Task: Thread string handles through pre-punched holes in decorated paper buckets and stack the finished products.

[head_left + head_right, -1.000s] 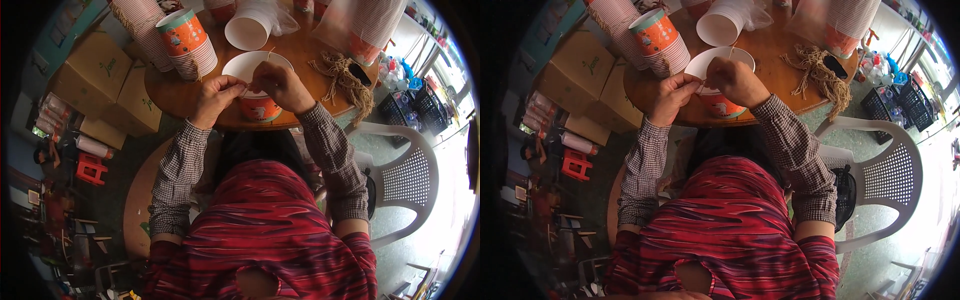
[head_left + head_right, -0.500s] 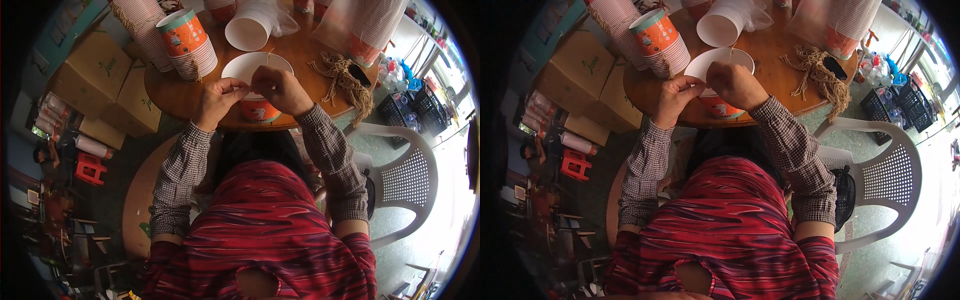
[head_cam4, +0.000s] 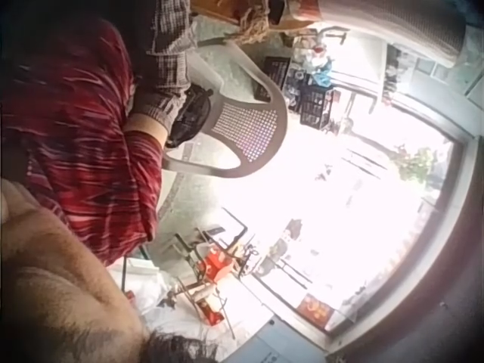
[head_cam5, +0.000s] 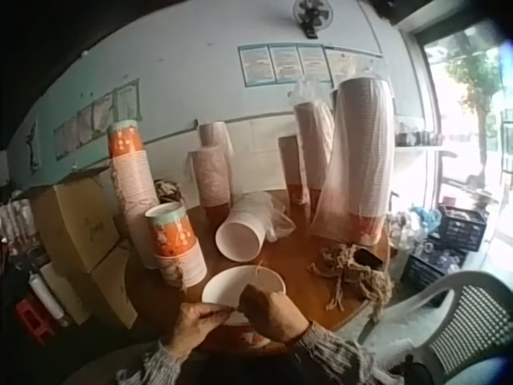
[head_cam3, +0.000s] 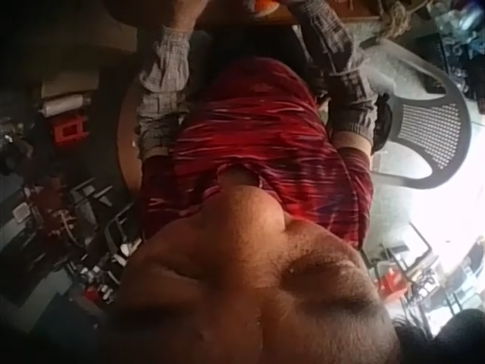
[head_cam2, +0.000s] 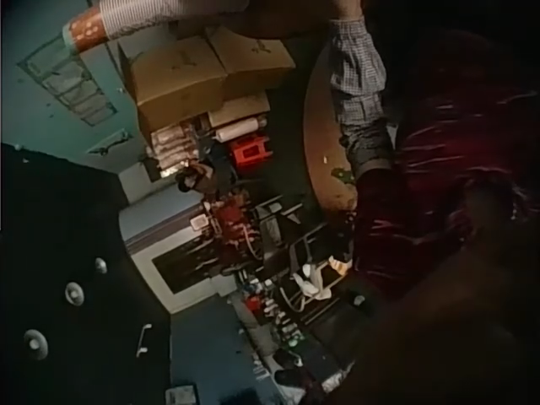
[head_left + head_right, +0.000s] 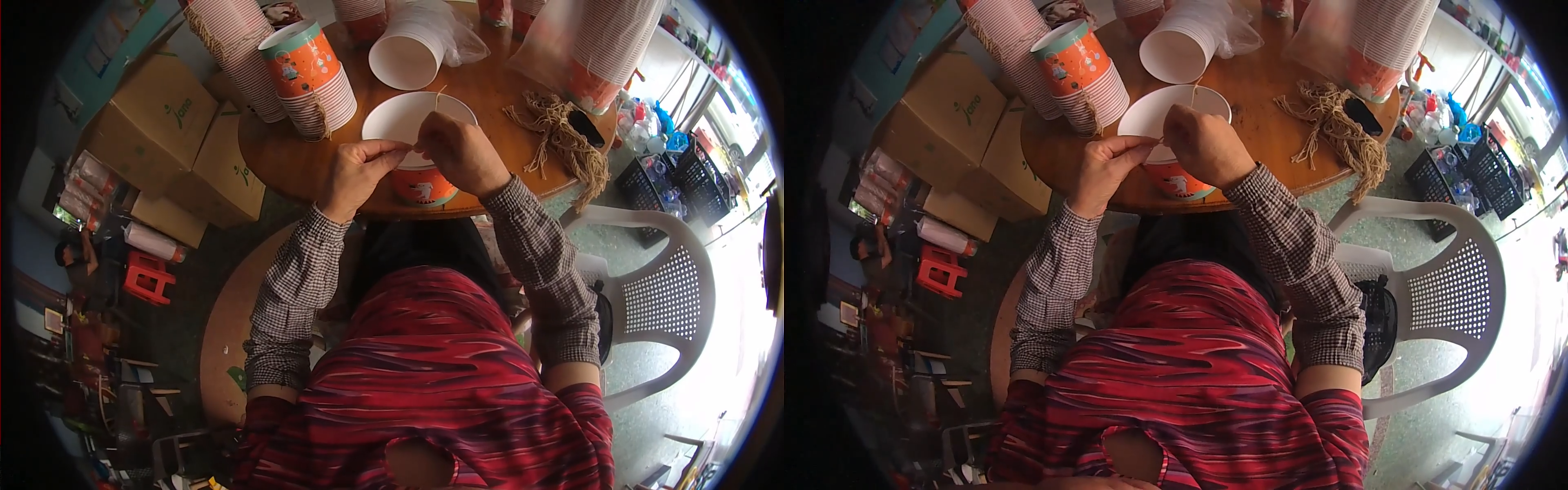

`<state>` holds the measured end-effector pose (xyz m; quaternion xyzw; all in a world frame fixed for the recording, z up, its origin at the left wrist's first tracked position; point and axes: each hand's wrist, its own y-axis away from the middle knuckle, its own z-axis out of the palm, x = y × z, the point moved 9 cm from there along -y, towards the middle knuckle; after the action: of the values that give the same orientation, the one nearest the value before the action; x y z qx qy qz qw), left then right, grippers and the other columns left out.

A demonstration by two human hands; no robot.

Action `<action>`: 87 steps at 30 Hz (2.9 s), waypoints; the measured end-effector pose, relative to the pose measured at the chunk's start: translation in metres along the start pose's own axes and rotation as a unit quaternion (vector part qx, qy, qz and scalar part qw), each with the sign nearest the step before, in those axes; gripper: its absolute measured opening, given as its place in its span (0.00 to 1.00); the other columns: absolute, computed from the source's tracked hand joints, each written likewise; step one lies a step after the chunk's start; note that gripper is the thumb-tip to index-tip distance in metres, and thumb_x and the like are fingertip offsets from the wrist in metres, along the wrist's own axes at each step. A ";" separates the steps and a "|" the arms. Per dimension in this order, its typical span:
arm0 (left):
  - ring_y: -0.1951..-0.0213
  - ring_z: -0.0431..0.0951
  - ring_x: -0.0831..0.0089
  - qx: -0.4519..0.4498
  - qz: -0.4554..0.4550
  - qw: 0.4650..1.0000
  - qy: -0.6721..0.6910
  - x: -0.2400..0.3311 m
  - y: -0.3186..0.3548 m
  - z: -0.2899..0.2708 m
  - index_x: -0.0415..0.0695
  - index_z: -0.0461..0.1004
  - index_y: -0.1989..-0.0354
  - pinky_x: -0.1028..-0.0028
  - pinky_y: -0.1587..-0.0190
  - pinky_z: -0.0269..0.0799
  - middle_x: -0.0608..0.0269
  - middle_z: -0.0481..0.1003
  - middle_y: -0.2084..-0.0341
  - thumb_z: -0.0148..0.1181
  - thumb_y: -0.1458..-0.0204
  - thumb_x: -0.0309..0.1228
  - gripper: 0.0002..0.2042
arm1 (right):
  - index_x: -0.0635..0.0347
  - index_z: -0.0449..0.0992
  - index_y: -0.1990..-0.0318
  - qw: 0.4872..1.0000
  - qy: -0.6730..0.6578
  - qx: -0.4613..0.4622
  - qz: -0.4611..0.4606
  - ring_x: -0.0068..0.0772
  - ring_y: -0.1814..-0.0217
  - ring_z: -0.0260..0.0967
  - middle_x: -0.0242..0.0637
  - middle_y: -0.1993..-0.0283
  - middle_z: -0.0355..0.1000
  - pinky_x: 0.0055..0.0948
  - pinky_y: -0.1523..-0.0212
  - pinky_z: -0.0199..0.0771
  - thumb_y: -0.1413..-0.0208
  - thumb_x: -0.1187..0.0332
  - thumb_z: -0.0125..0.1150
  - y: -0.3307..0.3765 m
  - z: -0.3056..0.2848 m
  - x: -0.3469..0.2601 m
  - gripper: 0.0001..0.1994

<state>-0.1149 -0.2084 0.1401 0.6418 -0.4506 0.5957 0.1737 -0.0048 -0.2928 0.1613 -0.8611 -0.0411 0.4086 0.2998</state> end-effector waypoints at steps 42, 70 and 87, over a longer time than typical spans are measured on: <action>0.69 0.74 0.83 0.107 0.075 0.990 -0.045 0.013 0.030 -0.019 0.34 0.77 0.64 0.81 0.64 0.70 0.65 0.78 0.73 0.56 0.42 0.30 0.10 | 0.66 0.73 0.60 0.992 -0.122 0.006 0.043 0.17 0.72 0.65 0.33 0.72 0.70 0.21 0.71 0.67 0.44 0.71 0.56 0.006 -0.007 -0.017 0.08; 0.71 0.75 0.81 0.144 0.116 0.980 -0.069 0.015 0.030 -0.024 0.35 0.78 0.66 0.80 0.66 0.70 0.65 0.78 0.74 0.59 0.45 0.28 0.08 | 0.64 0.77 0.64 0.993 0.013 -0.111 -0.030 0.42 0.70 0.72 0.46 0.70 0.75 0.33 0.66 0.71 0.47 0.68 0.58 -0.003 0.017 -0.028 0.08; 0.71 0.73 0.69 0.154 0.225 0.939 -0.212 0.040 0.018 -0.027 0.40 0.78 0.66 0.74 0.70 0.70 0.61 0.76 0.70 0.62 0.51 0.28 0.06 | 0.64 0.75 0.65 0.993 -0.005 0.081 -0.082 0.32 0.68 0.72 0.39 0.67 0.73 0.27 0.64 0.72 0.49 0.75 0.59 -0.010 -0.015 -0.030 0.04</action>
<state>-0.1502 -0.2128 0.1774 0.6541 -0.5121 0.5316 -0.1651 -0.0121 -0.3010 0.1945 -0.8258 -0.0796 0.3888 0.4006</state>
